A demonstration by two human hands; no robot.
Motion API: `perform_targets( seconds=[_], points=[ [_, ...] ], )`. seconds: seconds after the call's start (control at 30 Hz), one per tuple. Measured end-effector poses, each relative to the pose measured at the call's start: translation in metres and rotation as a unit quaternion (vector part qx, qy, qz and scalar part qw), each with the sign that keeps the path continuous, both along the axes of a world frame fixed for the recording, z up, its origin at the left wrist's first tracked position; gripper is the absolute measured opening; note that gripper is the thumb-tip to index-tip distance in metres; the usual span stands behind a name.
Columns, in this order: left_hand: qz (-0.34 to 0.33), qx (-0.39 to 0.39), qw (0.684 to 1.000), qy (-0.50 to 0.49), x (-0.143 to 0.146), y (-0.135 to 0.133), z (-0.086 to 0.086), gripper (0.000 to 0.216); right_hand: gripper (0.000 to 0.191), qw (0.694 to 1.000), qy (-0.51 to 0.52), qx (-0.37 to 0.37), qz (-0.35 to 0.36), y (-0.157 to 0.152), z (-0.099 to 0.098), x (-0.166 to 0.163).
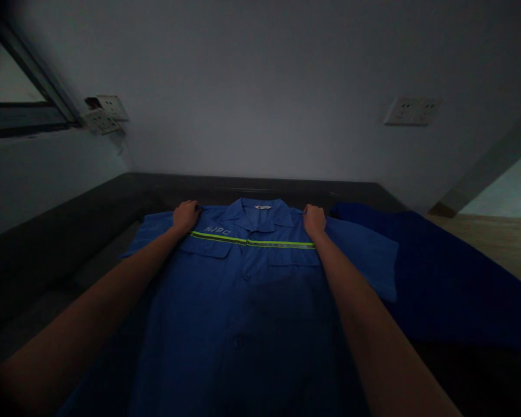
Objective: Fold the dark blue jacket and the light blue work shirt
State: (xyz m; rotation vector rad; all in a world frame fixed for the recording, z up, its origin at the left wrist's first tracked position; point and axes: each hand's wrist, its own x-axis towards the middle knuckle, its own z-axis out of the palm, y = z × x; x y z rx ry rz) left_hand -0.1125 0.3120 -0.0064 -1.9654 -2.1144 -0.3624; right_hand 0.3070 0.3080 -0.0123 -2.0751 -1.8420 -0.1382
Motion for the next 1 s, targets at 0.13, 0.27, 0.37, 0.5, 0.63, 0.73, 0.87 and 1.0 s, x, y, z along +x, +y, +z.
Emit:
perform_targets(
  seconds=[0.13,0.27,0.37,0.5,0.63,0.73,0.87,1.0],
  points=[
    [-0.014,0.034,0.999,0.005,0.004,-0.009,0.004,0.031,0.028,1.0,-0.011,0.02,0.021,-0.004,-0.002,0.0],
    [-0.106,0.047,0.993,0.012,0.02,-0.033,0.013,0.034,0.041,0.996,-0.007,0.053,0.071,-0.02,0.003,-0.007],
    [-0.204,0.009,0.979,-0.015,0.041,-0.069,0.017,0.031,0.04,0.989,-0.005,0.05,0.136,-0.046,0.01,-0.016],
    [-0.313,-0.026,0.947,-0.068,0.064,-0.14,0.02,0.03,0.04,0.979,-0.005,0.022,0.203,-0.099,0.017,-0.03],
    [-0.366,-0.07,0.923,-0.097,0.074,-0.215,0.022,0.034,0.042,0.959,0.012,-0.004,0.283,-0.167,0.019,-0.037],
    [-0.383,-0.086,0.913,-0.107,0.077,-0.261,0.022,0.035,0.046,0.941,0.015,-0.025,0.337,-0.218,0.02,-0.04],
    [-0.383,-0.101,0.914,-0.084,0.075,-0.299,0.018,0.042,0.055,0.927,-0.031,-0.043,0.37,-0.268,0.019,-0.043],
    [-0.392,-0.116,0.911,-0.054,0.068,-0.31,0.013,0.044,0.055,0.923,-0.05,-0.061,0.376,-0.288,0.01,-0.042]
  ],
)
